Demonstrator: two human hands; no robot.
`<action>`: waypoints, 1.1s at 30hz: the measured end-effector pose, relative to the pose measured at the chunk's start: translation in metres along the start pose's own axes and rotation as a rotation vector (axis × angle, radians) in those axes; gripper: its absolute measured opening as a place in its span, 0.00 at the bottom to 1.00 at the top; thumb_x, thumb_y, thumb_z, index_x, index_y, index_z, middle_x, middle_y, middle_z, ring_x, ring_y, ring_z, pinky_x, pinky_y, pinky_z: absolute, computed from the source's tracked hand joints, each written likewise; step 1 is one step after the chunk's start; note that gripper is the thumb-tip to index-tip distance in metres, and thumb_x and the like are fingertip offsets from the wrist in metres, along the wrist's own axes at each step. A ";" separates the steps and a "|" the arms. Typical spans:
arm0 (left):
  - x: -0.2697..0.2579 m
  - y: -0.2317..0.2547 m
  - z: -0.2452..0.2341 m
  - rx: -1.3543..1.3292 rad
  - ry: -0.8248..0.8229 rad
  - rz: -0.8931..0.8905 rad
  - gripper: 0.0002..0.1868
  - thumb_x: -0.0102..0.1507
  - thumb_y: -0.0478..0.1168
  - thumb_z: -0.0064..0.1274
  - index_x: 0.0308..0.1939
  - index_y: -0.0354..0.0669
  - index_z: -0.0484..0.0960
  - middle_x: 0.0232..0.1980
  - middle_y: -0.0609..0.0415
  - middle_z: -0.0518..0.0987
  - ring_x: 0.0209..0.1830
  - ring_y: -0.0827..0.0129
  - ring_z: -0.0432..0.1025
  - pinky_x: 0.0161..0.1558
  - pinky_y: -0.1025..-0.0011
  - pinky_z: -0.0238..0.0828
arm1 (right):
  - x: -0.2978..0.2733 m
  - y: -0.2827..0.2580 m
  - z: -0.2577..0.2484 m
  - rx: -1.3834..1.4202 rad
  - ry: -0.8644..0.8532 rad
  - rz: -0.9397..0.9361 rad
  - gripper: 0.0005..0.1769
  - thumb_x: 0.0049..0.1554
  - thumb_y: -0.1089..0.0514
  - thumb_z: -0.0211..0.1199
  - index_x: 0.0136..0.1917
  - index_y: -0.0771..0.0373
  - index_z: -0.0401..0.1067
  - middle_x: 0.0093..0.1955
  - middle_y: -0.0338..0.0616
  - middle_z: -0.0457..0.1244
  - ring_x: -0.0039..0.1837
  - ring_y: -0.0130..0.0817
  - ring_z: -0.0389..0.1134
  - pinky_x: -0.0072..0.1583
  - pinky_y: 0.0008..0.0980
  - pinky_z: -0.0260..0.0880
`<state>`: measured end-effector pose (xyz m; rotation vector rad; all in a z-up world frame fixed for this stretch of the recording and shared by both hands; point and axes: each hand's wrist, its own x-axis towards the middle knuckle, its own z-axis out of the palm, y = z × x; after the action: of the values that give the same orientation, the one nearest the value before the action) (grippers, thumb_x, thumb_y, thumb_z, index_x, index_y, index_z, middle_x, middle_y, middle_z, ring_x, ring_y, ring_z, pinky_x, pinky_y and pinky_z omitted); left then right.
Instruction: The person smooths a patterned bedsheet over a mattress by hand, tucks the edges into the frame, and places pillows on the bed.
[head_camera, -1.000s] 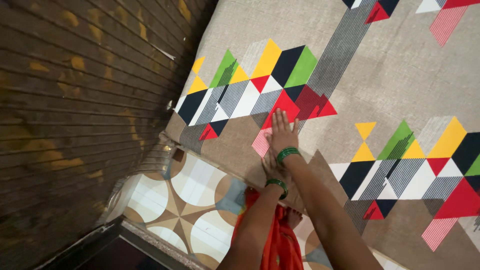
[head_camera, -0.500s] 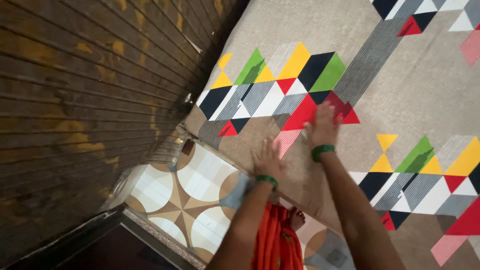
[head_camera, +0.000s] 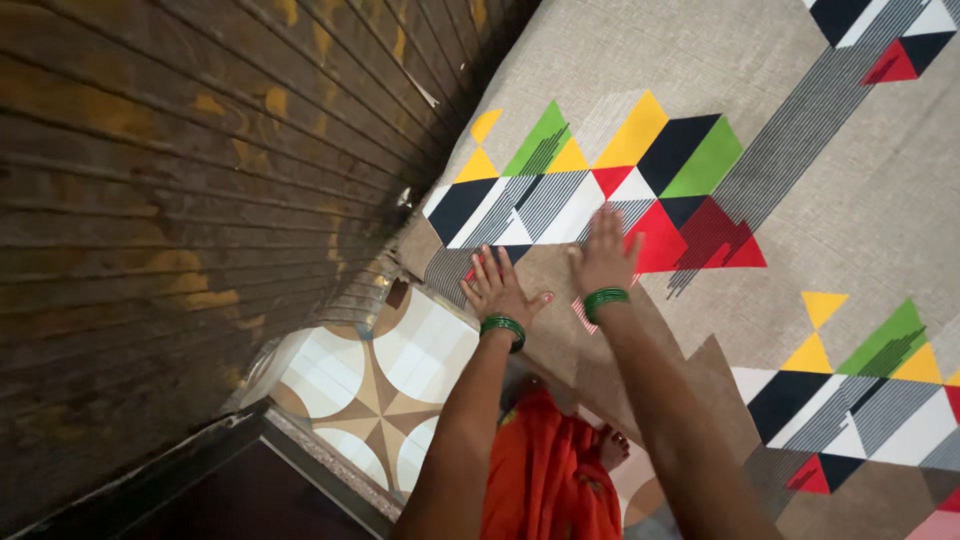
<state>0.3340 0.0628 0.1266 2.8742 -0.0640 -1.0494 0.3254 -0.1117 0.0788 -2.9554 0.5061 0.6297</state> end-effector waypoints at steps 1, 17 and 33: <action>0.002 -0.001 0.003 -0.015 -0.004 0.000 0.72 0.54 0.77 0.54 0.81 0.44 0.25 0.84 0.41 0.21 0.84 0.50 0.16 0.75 0.38 0.15 | -0.001 -0.017 -0.008 0.002 0.002 -0.001 0.45 0.64 0.33 0.36 0.84 0.57 0.32 0.88 0.40 0.25 0.87 0.36 0.24 0.80 0.56 0.24; 0.010 0.000 -0.007 0.026 -0.164 -0.012 0.75 0.54 0.79 0.52 0.80 0.45 0.20 0.82 0.40 0.15 0.83 0.49 0.11 0.74 0.35 0.12 | 0.023 0.050 -0.023 0.250 0.198 0.201 0.47 0.64 0.36 0.45 0.85 0.63 0.36 0.88 0.48 0.29 0.87 0.39 0.26 0.79 0.59 0.25; 0.021 -0.005 0.001 0.024 -0.220 0.000 0.76 0.52 0.82 0.50 0.80 0.44 0.19 0.82 0.39 0.14 0.82 0.46 0.10 0.73 0.35 0.11 | 0.053 -0.070 -0.060 0.102 -0.095 -0.063 0.45 0.65 0.34 0.36 0.84 0.57 0.28 0.88 0.39 0.21 0.86 0.34 0.21 0.79 0.55 0.24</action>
<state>0.3492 0.0667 0.1115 2.7663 -0.0905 -1.3699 0.4172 -0.0699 0.1127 -2.8185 0.4210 0.7114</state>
